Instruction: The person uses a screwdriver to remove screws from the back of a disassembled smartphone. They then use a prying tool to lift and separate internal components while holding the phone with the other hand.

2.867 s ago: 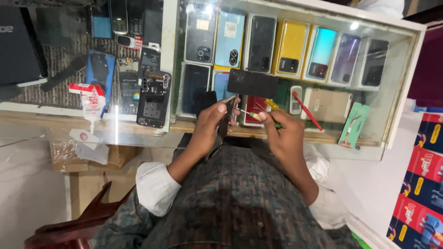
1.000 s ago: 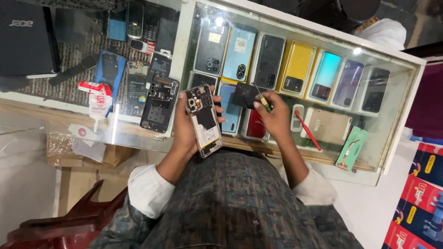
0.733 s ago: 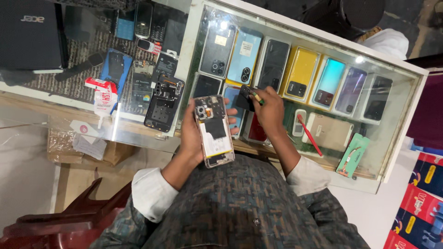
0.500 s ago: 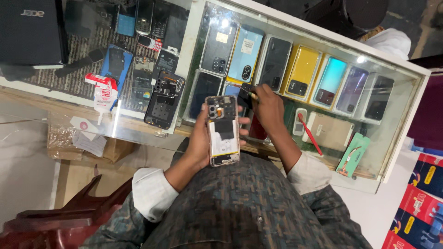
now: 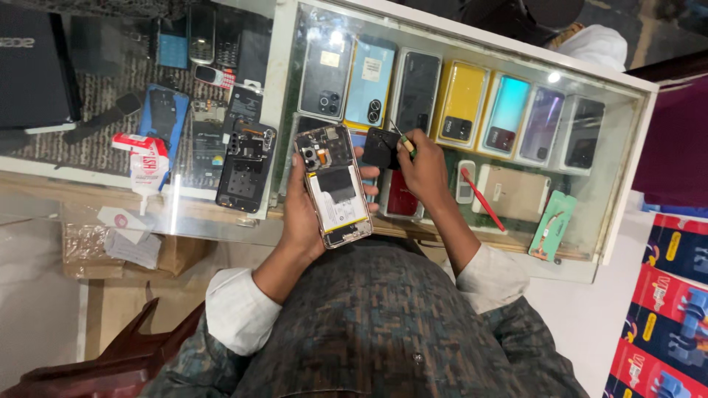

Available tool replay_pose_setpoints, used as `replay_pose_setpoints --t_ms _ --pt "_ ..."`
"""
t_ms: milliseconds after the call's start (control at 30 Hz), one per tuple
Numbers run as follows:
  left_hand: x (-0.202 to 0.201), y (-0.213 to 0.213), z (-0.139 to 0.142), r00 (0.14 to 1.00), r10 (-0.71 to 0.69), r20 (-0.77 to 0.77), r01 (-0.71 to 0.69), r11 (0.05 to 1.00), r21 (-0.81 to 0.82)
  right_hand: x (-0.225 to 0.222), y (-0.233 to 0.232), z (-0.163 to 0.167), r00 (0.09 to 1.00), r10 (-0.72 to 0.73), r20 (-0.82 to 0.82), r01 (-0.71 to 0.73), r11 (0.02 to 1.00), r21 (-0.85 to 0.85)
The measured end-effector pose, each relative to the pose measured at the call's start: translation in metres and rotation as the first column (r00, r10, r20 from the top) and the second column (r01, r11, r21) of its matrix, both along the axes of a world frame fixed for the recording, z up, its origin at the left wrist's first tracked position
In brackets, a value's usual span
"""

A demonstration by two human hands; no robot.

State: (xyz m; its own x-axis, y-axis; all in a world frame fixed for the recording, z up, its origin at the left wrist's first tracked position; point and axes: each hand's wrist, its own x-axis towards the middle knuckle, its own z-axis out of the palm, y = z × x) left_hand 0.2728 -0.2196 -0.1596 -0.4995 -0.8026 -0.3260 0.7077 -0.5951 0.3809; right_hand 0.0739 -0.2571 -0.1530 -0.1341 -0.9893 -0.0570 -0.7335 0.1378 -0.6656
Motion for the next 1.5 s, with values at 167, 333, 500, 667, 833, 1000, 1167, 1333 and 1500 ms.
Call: replay_pose_setpoints --t_ms 167,333,500,667,833,1000,1167,1333,1500 --pt "-0.002 -0.003 0.0 1.0 0.003 -0.024 -0.003 1.0 -0.006 -0.003 0.003 -0.003 0.999 -0.018 -0.05 0.016 0.999 -0.039" --pt "-0.005 -0.004 -0.002 0.998 -0.01 -0.057 0.009 1.0 -0.018 -0.008 0.006 -0.004 0.998 -0.055 -0.028 0.052 0.993 -0.102" --pt "-0.006 -0.005 -0.004 0.999 0.009 -0.031 -0.011 0.999 -0.04 -0.008 0.007 0.0 0.984 -0.177 0.027 0.177 0.984 0.029" --pt "-0.008 0.009 0.002 0.999 0.033 -0.037 -0.035 0.998 -0.057 -0.004 0.013 0.01 0.992 -0.109 -0.06 0.105 0.993 -0.06" --pt "-0.021 0.03 0.013 0.99 0.116 -0.077 -0.12 0.991 -0.054 -0.009 0.028 0.014 0.946 0.155 -0.285 -0.202 0.968 -0.146" --pt "-0.048 0.054 0.026 0.969 0.22 -0.113 -0.227 0.972 -0.057 -0.03 0.041 0.009 0.981 0.166 -0.101 -0.183 0.961 -0.207" --pt "-0.088 0.067 0.038 0.934 0.287 -0.211 -0.306 0.95 -0.061 -0.094 0.101 0.029 0.837 -0.029 0.546 0.032 0.999 0.005" --pt "-0.131 0.079 0.044 0.932 0.276 -0.233 -0.31 0.943 -0.124 -0.131 0.175 0.076 0.896 0.192 0.401 -0.099 0.966 -0.24" --pt "-0.172 0.099 0.051 0.934 0.25 -0.254 -0.294 0.944 -0.152 -0.145 0.195 0.094 0.929 0.302 0.212 -0.226 0.919 -0.322"
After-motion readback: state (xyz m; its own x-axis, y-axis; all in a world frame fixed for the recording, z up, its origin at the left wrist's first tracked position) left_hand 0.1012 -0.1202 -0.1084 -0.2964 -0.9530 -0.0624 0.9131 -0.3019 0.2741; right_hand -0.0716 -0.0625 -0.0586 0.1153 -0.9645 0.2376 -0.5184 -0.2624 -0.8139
